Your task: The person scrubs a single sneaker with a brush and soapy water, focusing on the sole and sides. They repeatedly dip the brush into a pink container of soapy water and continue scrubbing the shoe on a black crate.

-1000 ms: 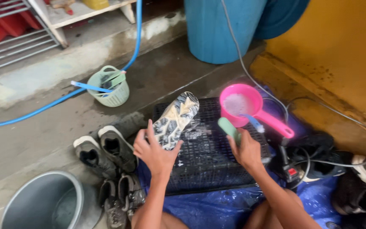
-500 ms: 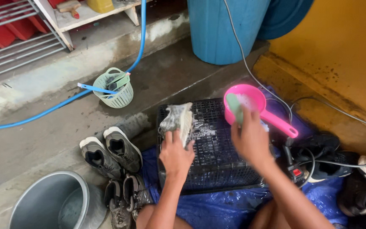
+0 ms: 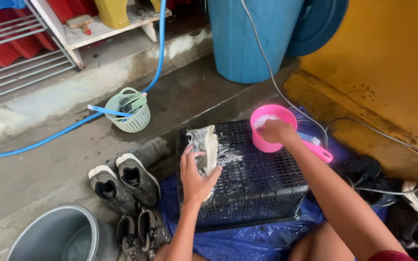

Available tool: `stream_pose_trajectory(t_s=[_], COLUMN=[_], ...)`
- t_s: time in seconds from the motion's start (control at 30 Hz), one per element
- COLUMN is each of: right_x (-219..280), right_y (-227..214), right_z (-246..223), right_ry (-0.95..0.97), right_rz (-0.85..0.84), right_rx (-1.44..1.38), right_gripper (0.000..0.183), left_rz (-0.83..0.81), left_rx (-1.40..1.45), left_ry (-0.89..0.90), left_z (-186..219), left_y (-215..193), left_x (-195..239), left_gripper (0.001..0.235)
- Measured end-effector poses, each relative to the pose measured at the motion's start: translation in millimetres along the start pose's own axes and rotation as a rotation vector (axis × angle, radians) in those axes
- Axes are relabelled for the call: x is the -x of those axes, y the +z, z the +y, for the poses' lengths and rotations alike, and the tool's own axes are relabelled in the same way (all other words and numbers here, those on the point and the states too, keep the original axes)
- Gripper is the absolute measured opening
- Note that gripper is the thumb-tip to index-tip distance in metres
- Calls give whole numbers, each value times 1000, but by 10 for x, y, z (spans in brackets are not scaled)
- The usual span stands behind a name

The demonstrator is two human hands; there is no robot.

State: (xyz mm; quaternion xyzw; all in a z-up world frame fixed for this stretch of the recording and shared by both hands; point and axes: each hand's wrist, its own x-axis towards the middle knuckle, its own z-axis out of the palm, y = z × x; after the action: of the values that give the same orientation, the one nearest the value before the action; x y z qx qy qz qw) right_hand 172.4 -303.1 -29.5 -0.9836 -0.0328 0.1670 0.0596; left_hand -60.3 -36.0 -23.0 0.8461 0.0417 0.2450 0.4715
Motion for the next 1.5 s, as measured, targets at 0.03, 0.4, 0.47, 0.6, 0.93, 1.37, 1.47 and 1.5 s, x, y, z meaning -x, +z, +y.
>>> stream_pose_trajectory(t_s=[0.03, 0.4, 0.47, 0.6, 0.93, 1.37, 1.47, 1.5], right_x=[302, 2227, 2131, 1478, 1954, 1265, 1753, 1882], right_y=[-122, 313, 457, 456, 615, 478, 702, 857], right_z=[-98, -1034, -1124, -1213, -1183, -1243, -882, -720], right_ry=[1, -468, -464, -458, -475, -244, -249, -253], right_rz=[-4, 365, 385, 532, 433, 509, 407, 323], right_rx=[4, -407, -331, -177, -74, -81, -201, -252], right_gripper=[60, 54, 55, 53, 63, 57, 56, 61], left_rz=[0, 189, 64, -229, -304, -375, -205, -38], left_rx=[3, -200, -294, -368, -595, -661, -811, -888], left_ry=[-5, 66, 33, -29, -173, -12, 136, 235], left_z=[110, -78, -117, 314, 257, 521, 288, 203], left_y=[21, 461, 412, 236, 116, 518, 786, 882], left_x=[16, 47, 111, 44, -68, 8, 50, 115], left_gripper=[65, 101, 105, 127, 119, 146, 121, 95])
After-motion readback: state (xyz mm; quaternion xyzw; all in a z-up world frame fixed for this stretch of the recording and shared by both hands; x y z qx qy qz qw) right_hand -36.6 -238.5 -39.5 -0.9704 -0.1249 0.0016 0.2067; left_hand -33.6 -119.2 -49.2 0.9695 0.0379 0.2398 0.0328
